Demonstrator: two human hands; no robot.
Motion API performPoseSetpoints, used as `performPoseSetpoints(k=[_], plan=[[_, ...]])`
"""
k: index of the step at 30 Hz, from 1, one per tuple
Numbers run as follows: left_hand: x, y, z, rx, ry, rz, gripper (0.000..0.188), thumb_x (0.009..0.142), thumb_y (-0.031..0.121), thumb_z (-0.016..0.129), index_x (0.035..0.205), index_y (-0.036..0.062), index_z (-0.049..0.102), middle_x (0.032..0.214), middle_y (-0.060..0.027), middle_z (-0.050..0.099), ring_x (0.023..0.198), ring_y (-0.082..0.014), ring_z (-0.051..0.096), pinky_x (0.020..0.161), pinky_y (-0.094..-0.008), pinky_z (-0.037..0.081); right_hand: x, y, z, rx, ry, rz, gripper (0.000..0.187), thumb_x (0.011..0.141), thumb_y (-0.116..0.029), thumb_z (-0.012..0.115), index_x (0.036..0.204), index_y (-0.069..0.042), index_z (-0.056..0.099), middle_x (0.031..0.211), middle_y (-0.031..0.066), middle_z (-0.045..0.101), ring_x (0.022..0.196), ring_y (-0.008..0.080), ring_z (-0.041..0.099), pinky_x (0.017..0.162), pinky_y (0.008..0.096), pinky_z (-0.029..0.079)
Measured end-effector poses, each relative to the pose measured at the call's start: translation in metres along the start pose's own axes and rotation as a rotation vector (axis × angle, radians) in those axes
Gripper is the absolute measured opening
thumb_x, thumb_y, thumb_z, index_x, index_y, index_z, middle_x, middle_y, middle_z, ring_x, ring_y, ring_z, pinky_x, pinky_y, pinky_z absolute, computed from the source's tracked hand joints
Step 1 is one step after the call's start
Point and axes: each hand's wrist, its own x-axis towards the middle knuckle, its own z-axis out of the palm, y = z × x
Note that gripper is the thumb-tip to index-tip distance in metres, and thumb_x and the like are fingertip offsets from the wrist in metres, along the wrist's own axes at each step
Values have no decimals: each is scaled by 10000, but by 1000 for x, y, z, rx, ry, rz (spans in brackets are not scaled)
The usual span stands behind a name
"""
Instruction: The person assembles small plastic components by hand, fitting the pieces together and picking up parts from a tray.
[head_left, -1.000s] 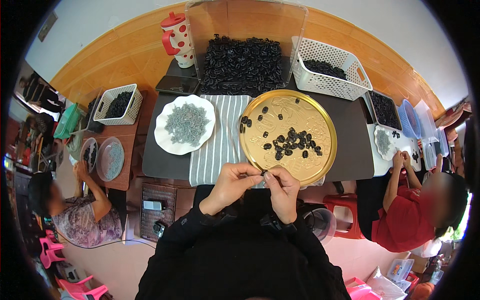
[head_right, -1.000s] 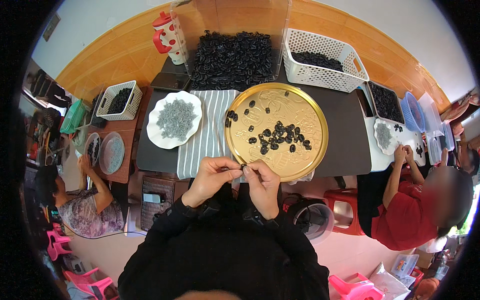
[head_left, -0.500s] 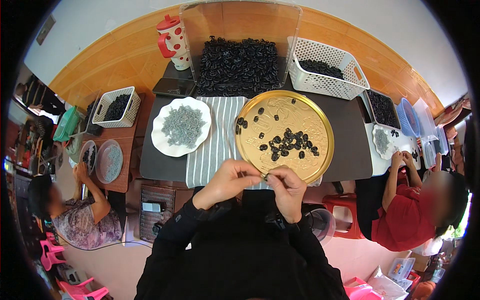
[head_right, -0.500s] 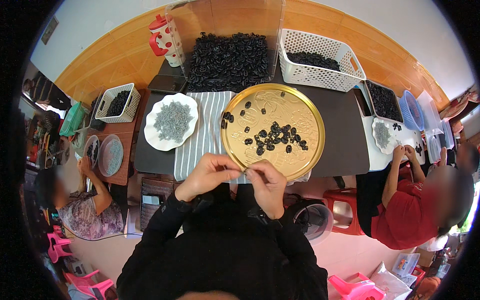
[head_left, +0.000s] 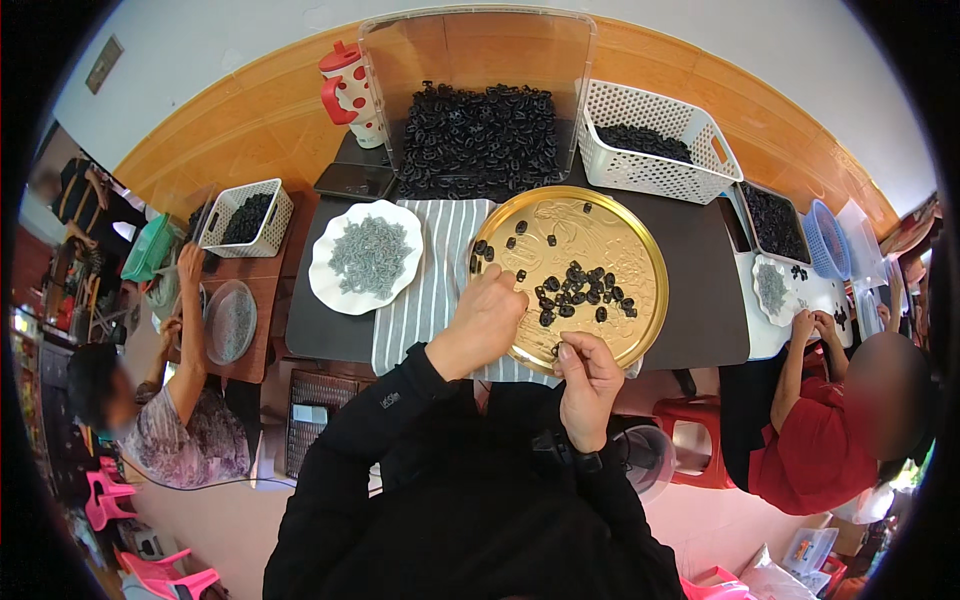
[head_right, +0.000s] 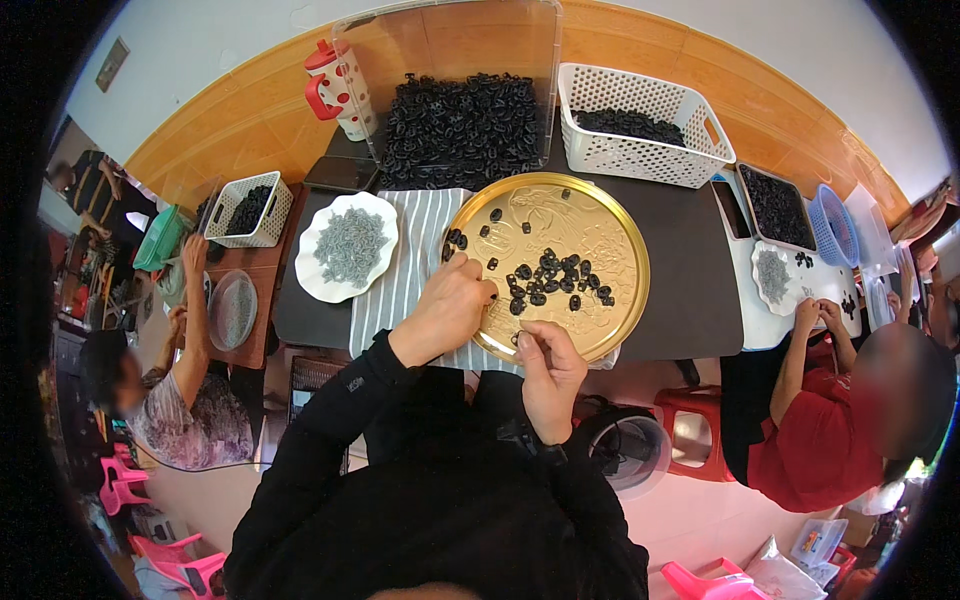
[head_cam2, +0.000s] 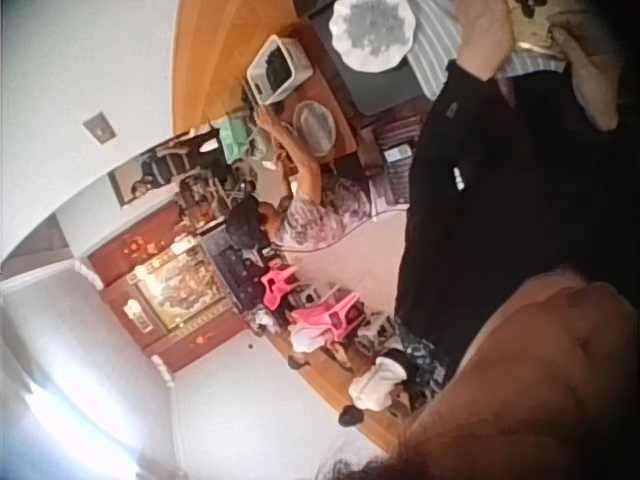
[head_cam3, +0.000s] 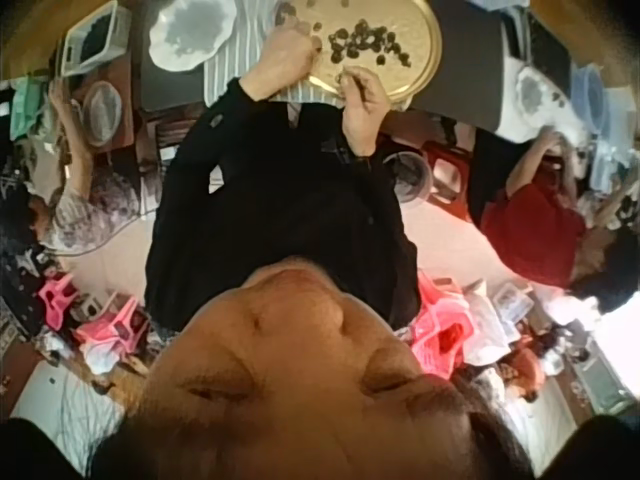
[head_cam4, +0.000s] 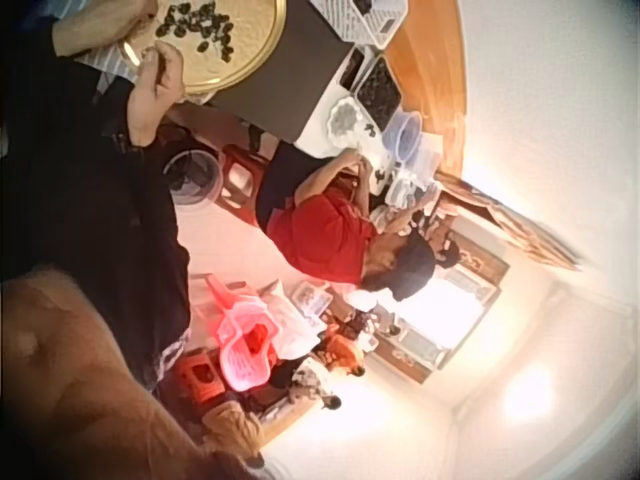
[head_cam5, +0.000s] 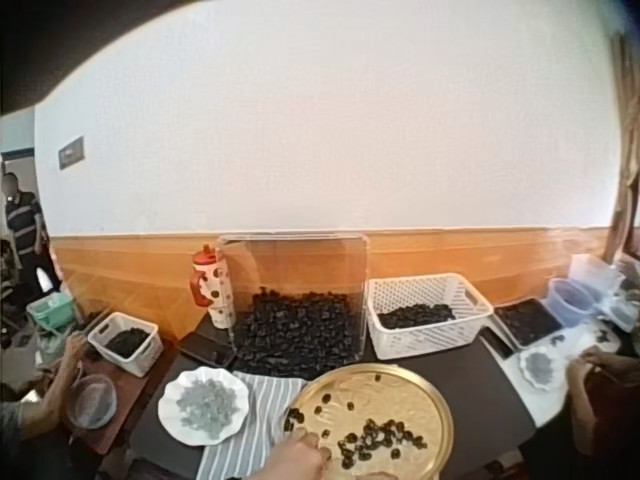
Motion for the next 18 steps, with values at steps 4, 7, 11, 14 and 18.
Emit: performPoseSetpoints(k=[4, 7, 11, 14, 18], plan=[[-8, 2, -7, -448, 140, -137, 183, 740, 4, 641, 911, -5, 704, 749, -160, 634, 679, -313, 595, 645, -352, 496, 1, -5, 6, -6, 21, 1, 131, 890, 6, 584, 1011, 30, 628, 817, 16, 601, 670, 56, 525, 628, 185, 423], [-28, -7, -17, -904, 235, -421, 179, 742, -16, 656, 917, -44, 687, 779, -183, 653, 640, -316, 612, 599, -323, 505, 1, -8, 9, -9, -14, 1, 125, 888, 7, 586, 1002, 36, 629, 830, 19, 599, 678, 61, 529, 629, 187, 425], [-57, -23, -34, -481, 303, -374, 166, 736, -43, 637, 896, -58, 678, 756, -173, 631, 668, -333, 591, 610, -355, 491, -2, -2, 11, 8, -85, 17, 127, 882, 10, 592, 1001, 37, 628, 837, 25, 603, 690, 72, 542, 626, 195, 434], [-74, -27, -25, 8, 321, -164, 217, 697, -65, 580, 891, -34, 671, 744, -141, 540, 758, -325, 524, 655, -394, 460, -4, -1, 18, 4, -126, 37, 123, 875, 13, 600, 993, 36, 625, 833, 32, 613, 692, 80, 559, 629, 201, 451], [-84, -29, -27, -86, 288, -206, 195, 688, -76, 585, 853, -27, 676, 750, -139, 559, 752, -320, 538, 653, -388, 465, -6, 1, 29, 42, -169, 99, 119, 861, 24, 612, 980, 36, 616, 820, 47, 629, 686, 87, 581, 637, 204, 473]])
